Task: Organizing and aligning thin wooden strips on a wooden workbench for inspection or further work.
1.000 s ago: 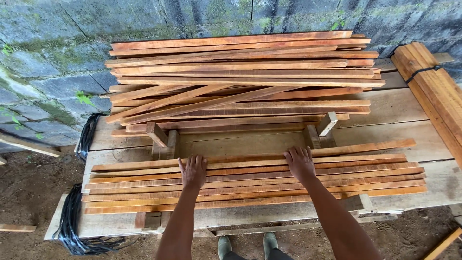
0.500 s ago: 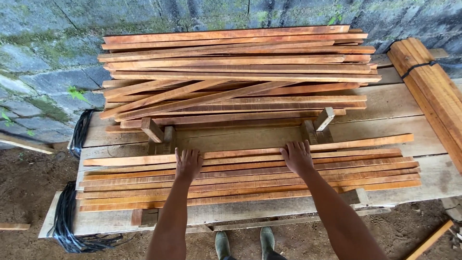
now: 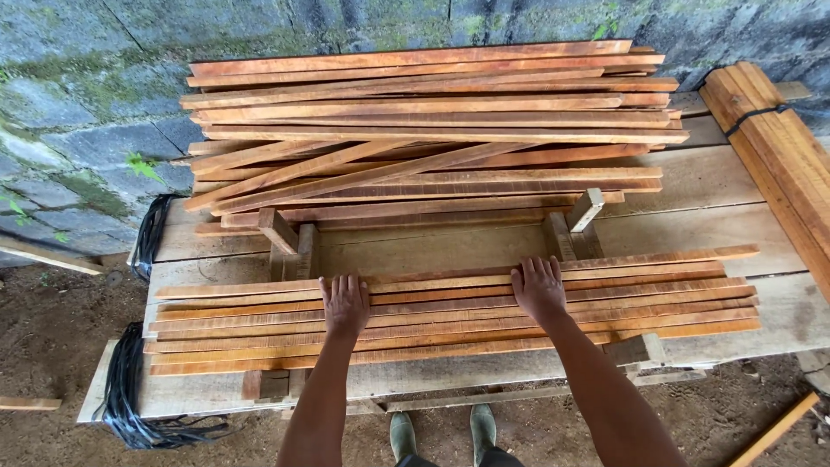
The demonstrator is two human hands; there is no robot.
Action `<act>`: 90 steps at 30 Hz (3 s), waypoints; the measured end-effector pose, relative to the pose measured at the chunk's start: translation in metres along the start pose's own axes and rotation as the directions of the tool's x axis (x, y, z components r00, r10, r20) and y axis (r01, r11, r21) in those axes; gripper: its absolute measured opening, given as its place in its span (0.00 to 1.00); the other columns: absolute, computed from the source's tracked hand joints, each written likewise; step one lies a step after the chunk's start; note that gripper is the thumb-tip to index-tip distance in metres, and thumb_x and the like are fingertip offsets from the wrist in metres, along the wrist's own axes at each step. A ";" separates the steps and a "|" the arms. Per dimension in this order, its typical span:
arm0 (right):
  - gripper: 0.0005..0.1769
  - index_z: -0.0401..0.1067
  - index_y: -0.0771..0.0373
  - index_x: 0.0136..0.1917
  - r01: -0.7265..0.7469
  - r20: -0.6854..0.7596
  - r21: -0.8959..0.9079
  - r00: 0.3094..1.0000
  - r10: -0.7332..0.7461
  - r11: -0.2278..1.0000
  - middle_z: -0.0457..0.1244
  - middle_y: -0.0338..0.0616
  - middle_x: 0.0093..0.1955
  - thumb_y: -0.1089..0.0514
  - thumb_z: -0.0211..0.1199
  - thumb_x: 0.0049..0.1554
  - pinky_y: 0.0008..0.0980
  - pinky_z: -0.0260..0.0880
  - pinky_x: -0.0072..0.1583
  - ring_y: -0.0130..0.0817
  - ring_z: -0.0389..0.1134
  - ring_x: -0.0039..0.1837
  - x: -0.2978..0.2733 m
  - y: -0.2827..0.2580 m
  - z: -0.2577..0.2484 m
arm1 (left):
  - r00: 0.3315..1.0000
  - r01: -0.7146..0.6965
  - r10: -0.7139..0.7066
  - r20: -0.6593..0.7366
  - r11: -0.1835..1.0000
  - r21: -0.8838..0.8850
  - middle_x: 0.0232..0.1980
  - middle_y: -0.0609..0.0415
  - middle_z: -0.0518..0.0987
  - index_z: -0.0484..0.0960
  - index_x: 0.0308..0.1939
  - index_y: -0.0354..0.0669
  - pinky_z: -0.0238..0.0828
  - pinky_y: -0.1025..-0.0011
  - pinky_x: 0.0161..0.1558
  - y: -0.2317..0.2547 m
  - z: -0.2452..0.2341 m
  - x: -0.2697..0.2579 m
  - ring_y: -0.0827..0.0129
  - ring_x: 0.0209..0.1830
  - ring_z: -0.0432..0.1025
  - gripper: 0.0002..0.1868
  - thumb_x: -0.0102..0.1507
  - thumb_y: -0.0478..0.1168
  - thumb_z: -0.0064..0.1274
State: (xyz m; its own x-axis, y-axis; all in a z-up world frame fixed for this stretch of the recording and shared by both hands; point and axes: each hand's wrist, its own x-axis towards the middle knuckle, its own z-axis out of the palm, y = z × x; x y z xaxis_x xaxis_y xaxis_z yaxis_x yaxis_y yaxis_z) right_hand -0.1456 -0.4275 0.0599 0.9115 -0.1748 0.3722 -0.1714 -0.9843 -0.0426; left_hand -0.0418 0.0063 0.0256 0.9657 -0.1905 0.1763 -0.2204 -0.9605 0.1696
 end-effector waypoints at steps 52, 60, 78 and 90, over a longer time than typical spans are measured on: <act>0.36 0.70 0.50 0.71 -0.099 0.189 0.007 0.977 0.096 0.995 0.65 0.41 0.71 0.26 0.46 0.64 0.47 0.44 0.83 0.36 0.60 0.79 -0.012 -0.001 -0.037 | 0.983 0.064 -0.075 0.168 0.996 0.069 0.80 0.47 0.58 0.62 0.74 0.54 0.29 0.39 0.78 0.012 -0.071 -0.027 0.59 0.85 0.44 0.32 0.72 0.63 0.22; 0.35 0.71 0.52 0.70 -0.078 0.087 -0.016 0.993 0.079 0.997 0.66 0.42 0.71 0.28 0.52 0.62 0.47 0.48 0.83 0.36 0.61 0.79 -0.018 0.010 -0.011 | 0.977 0.061 -0.073 0.201 0.996 0.063 0.82 0.51 0.55 0.61 0.76 0.57 0.26 0.41 0.78 0.011 -0.078 -0.027 0.62 0.86 0.41 0.33 0.73 0.65 0.19; 0.34 0.73 0.53 0.65 -0.064 0.073 0.065 0.996 0.059 0.996 0.68 0.42 0.64 0.27 0.53 0.61 0.50 0.49 0.81 0.38 0.64 0.75 -0.011 0.005 -0.028 | 0.992 0.102 -0.103 0.071 0.995 0.012 0.76 0.53 0.66 0.67 0.71 0.57 0.39 0.40 0.78 0.014 -0.073 -0.027 0.63 0.83 0.53 0.30 0.70 0.63 0.31; 0.44 0.76 0.49 0.61 -0.095 0.809 0.009 0.586 0.049 0.995 0.69 0.43 0.66 0.19 0.33 0.59 0.49 0.55 0.74 0.42 0.64 0.75 0.077 -0.035 -0.118 | 0.864 -0.038 0.030 0.502 0.999 0.006 0.53 0.52 0.84 0.75 0.50 0.59 0.59 0.56 0.69 0.000 -0.067 0.050 0.58 0.61 0.77 0.30 0.65 0.74 0.33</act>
State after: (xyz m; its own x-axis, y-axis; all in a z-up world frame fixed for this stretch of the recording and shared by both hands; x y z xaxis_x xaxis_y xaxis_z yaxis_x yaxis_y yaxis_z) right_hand -0.1134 -0.4035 0.1998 0.8278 -0.1707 -0.5343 -0.2541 -0.9634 -0.0858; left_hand -0.0030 0.0106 0.0994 0.8969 -0.2950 -0.3295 -0.2561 -0.9538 0.1569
